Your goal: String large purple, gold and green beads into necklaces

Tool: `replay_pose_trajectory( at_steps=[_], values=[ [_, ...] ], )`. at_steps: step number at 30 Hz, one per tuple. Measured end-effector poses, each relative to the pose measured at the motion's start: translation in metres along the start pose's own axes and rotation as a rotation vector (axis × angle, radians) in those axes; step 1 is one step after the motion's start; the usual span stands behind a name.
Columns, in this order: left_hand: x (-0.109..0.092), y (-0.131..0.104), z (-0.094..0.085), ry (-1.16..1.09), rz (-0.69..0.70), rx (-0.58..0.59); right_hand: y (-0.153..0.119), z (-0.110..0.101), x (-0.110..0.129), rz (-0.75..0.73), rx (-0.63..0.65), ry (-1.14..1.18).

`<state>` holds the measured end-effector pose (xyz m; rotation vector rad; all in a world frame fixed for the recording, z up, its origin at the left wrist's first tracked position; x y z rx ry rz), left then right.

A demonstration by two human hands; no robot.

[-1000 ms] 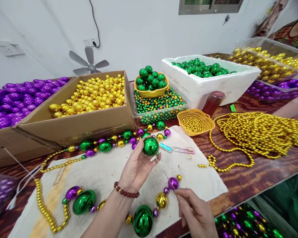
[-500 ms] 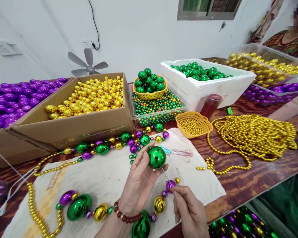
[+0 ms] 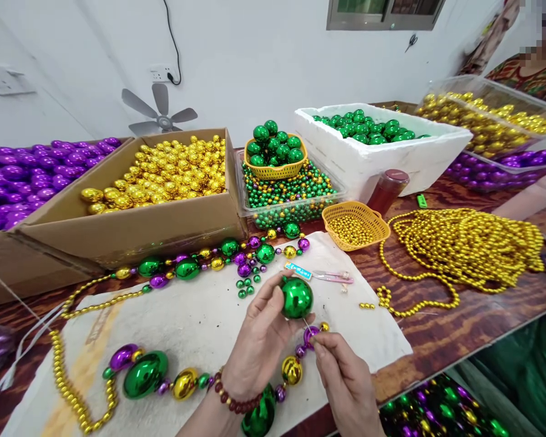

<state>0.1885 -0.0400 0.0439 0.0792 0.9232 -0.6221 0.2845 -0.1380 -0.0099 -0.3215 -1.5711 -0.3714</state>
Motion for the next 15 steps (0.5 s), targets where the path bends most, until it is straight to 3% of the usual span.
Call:
replay_pose_trajectory(
  at_steps=[8, 11, 15],
  values=[
    [0.016, 0.001, 0.0, -0.019, 0.023, -0.039, 0.004, -0.011, 0.0, 0.029, 0.168, 0.059],
    [0.02, 0.002, 0.003, 0.031, 0.032, -0.05, 0.004, -0.027, -0.009, 0.179, 0.064, 0.116],
    [0.032, -0.002, 0.005, 0.347, -0.004, -0.003, 0.007, -0.033, -0.02, 0.277, 0.014, 0.175]
  ],
)
Point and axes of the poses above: each hand's wrist, its own y-axis towards the middle knuckle, its own z-axis out of the palm, x = y × z, the point moved 4 cm from there along y, towards the middle knuckle, and after that the axes turned 5 degrees about y, right-handed, at the moved point
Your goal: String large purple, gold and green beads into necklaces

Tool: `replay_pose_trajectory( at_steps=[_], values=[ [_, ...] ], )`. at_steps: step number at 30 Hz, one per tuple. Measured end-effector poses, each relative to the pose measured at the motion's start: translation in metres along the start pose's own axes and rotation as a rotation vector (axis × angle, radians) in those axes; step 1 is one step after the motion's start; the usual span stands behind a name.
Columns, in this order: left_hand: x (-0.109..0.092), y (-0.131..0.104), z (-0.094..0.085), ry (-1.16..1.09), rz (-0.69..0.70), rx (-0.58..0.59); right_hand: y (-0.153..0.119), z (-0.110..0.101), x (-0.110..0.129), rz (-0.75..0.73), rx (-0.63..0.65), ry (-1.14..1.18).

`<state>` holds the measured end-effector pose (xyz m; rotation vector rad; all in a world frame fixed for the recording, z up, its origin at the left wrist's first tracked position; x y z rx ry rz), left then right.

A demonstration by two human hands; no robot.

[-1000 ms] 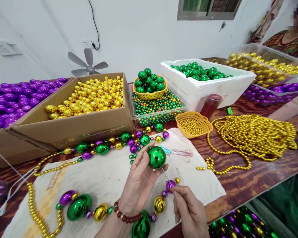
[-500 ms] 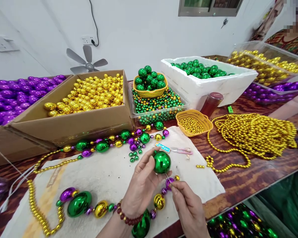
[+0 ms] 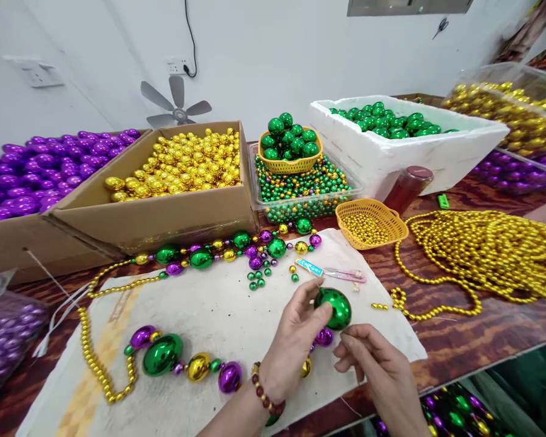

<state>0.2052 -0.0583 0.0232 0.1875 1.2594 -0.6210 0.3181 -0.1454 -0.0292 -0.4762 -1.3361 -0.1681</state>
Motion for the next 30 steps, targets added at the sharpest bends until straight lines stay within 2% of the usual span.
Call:
replay_pose_trajectory(
  at_steps=[2, 4, 8, 10, 12, 16, 20, 23, 30],
  values=[
    [0.003, -0.001, -0.003, 0.179, -0.002, 0.066, 0.004, 0.0, -0.002, -0.02, 0.022, 0.027],
    [0.0, 0.004, -0.017, 0.404, 0.058, 0.079, 0.009, -0.003, -0.003, -0.042, 0.018, 0.069],
    [-0.02, 0.035, -0.061, 1.021, 0.287, -0.095, 0.018, -0.015, -0.006, -0.053, -0.034, 0.12],
    [-0.024, 0.055, -0.076, 1.314, 0.315, -0.134, 0.021, -0.019, -0.009, -0.058, -0.037, 0.112],
    [-0.023, 0.07, -0.082, 1.505, 0.298, -0.126, 0.023, -0.02, -0.012, -0.058, -0.017, 0.081],
    [-0.015, 0.077, -0.079, 1.614, 0.283, -0.109, 0.024, -0.018, -0.019, -0.067, -0.026, 0.055],
    [-0.016, 0.08, -0.081, 1.841, 0.228, -0.204, 0.022, -0.018, -0.022, -0.064, -0.053, 0.066],
    [-0.017, 0.087, -0.085, 2.012, 0.173, -0.221, 0.022, -0.017, -0.02, -0.072, -0.046, 0.073],
    [-0.016, 0.095, -0.086, 1.987, 0.146, -0.225, 0.024, -0.016, -0.02, -0.077, 0.007, 0.048]
  ],
)
Point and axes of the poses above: each hand's wrist, its own y-axis towards the middle knuckle, its own z-axis out of the palm, x = y × z, the point moved 4 cm from there along y, towards the middle knuckle, and after that the axes turned 5 degrees about y, right-handed, at the moved point
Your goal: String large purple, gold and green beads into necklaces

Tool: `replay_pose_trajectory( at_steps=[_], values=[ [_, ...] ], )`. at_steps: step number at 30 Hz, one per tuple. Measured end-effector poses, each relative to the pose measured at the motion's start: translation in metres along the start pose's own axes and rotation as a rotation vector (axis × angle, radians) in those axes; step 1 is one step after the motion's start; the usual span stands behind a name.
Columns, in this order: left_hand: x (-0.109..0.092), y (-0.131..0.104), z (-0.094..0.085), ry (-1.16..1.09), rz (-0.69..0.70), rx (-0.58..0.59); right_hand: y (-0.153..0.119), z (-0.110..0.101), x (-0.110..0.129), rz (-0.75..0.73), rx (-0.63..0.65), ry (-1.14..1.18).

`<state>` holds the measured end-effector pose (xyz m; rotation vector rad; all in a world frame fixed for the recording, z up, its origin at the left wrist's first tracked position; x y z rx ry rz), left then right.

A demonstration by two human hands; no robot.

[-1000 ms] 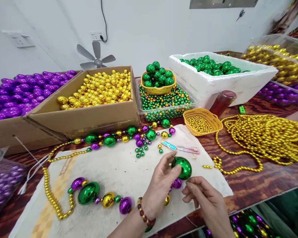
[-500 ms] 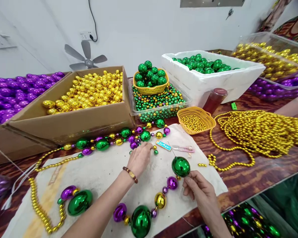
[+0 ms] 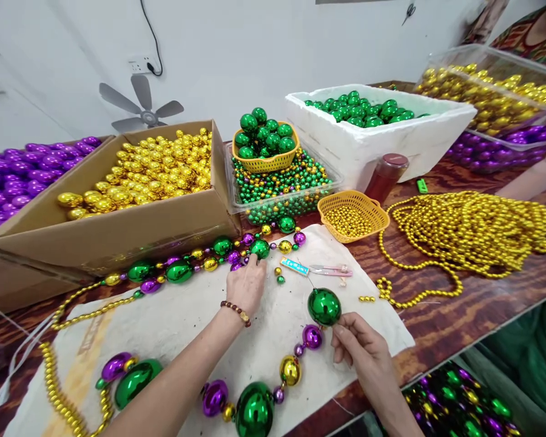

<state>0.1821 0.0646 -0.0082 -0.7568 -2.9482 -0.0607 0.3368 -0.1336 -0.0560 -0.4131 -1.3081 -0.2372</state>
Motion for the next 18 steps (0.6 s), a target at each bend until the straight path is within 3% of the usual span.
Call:
replay_pose_trajectory(
  at_steps=[2, 4, 6, 8, 11, 14, 18],
  values=[
    [0.0, -0.002, -0.006, -0.018, -0.01, -0.017, 0.0, 0.0, 0.0, 0.003, -0.002, -0.009],
    [0.001, -0.007, -0.014, -0.246, -0.026, -0.032, -0.002, 0.0, 0.001, 0.007, -0.007, -0.014],
    [0.0, -0.015, -0.019, -0.769, -0.057, 0.024, -0.004, 0.001, 0.003, 0.009, 0.001, -0.017],
    [-0.005, -0.024, -0.021, -1.381, -0.105, 0.151, -0.006, 0.002, 0.006, 0.007, 0.023, -0.021],
    [-0.015, -0.038, -0.023, -1.927, -0.168, 0.321, -0.01, 0.004, 0.011, 0.001, 0.053, -0.048],
    [-0.02, -0.046, -0.024, -2.17, -0.214, 0.378, -0.014, 0.005, 0.015, -0.002, 0.076, -0.088],
    [-0.021, -0.048, -0.023, -2.31, -0.286, 0.387, -0.017, 0.005, 0.019, -0.014, 0.086, -0.125]
  ],
)
Point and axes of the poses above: each hand's wrist, its own y-axis towards the middle knuckle, its own z-axis out of the palm, x = y × z, the point moved 4 cm from there along y, towards the middle knuckle, and after that the axes turned 5 degrees about y, right-handed, at the moved point
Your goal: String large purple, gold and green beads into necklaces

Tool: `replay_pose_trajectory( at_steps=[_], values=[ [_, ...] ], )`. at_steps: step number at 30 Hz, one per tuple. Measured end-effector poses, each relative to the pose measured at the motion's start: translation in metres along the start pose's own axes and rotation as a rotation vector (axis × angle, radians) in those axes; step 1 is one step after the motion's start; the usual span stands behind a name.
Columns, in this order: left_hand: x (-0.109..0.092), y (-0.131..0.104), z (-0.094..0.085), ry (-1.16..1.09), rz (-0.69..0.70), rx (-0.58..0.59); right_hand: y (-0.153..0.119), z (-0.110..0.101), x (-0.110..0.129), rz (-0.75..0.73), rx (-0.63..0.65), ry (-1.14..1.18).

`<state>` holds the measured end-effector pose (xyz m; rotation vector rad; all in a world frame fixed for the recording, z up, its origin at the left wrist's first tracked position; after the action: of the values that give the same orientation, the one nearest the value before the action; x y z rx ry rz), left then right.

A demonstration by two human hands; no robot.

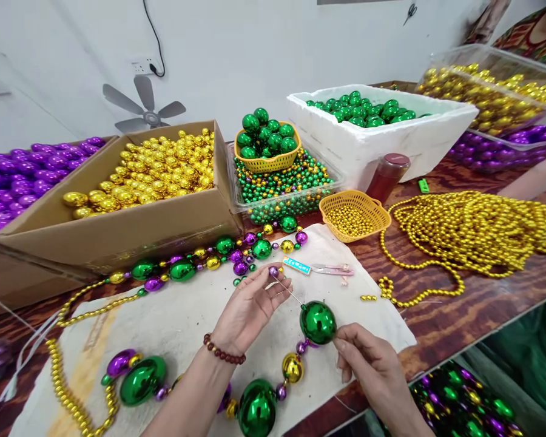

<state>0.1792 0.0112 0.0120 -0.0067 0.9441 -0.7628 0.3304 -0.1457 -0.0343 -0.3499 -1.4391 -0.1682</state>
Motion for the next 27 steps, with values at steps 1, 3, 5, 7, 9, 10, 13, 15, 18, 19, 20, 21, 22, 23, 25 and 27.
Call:
replay_pose_trajectory(
  at_steps=[1, 3, 5, 7, 9, 10, 13, 15, 18, 19, 20, 21, 22, 23, 25, 27],
  values=[
    [0.0, 0.0, 0.0, -0.015, -0.004, -0.003, 0.0, 0.0, 0.001, -0.006, -0.004, -0.006],
    [0.0, 0.0, 0.0, -0.02, -0.002, 0.001, 0.0, 0.0, 0.003, -0.017, -0.016, -0.016],
    [-0.001, -0.001, 0.001, 0.002, 0.011, 0.014, 0.0, -0.001, 0.004, -0.019, -0.025, -0.021],
    [-0.001, -0.001, 0.002, 0.027, 0.022, 0.028, 0.001, -0.002, 0.005, -0.013, -0.03, -0.029],
    [-0.002, -0.001, 0.003, 0.051, 0.026, 0.042, 0.001, -0.003, 0.006, -0.008, -0.032, -0.045],
    [-0.002, -0.001, 0.004, 0.063, 0.029, 0.046, 0.001, -0.004, 0.006, -0.007, -0.03, -0.057],
    [-0.004, -0.001, 0.007, 0.098, 0.045, 0.056, 0.002, -0.008, 0.007, -0.004, -0.015, -0.093],
    [-0.006, 0.001, 0.009, 0.127, 0.059, 0.063, 0.004, -0.011, 0.007, -0.001, 0.008, -0.118],
    [-0.009, 0.005, 0.013, 0.184, 0.087, 0.063, 0.012, -0.02, 0.002, -0.015, 0.033, -0.138],
    [-0.009, 0.008, 0.013, 0.212, 0.097, 0.059, 0.015, -0.023, -0.001, -0.022, 0.04, -0.135],
    [-0.009, 0.01, 0.014, 0.246, 0.103, 0.055, 0.018, -0.026, -0.003, -0.029, 0.045, -0.128],
    [-0.008, 0.013, 0.015, 0.288, 0.104, 0.052, 0.022, -0.028, -0.005, -0.034, 0.049, -0.118],
    [-0.007, 0.016, 0.017, 0.333, 0.102, 0.049, 0.026, -0.03, -0.006, -0.036, 0.053, -0.109],
    [-0.005, 0.019, 0.018, 0.379, 0.095, 0.047, 0.031, -0.032, -0.007, -0.036, 0.055, -0.1],
    [-0.001, 0.025, 0.021, 0.444, 0.08, 0.047, 0.039, -0.033, -0.008, -0.041, 0.046, -0.075],
    [0.003, 0.03, 0.026, 0.475, 0.081, 0.05, 0.047, -0.033, -0.007, -0.037, 0.036, -0.06]
  ],
)
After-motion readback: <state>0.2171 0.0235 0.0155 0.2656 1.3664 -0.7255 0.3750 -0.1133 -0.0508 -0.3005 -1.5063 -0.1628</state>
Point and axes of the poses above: each hand's wrist, its own y-axis towards the middle knuckle, its own z-axis out of the palm, x = y × z, the point moved 4 cm from there along y, towards the middle knuckle, and after that the axes turned 5 degrees about y, right-handed, at the moved point
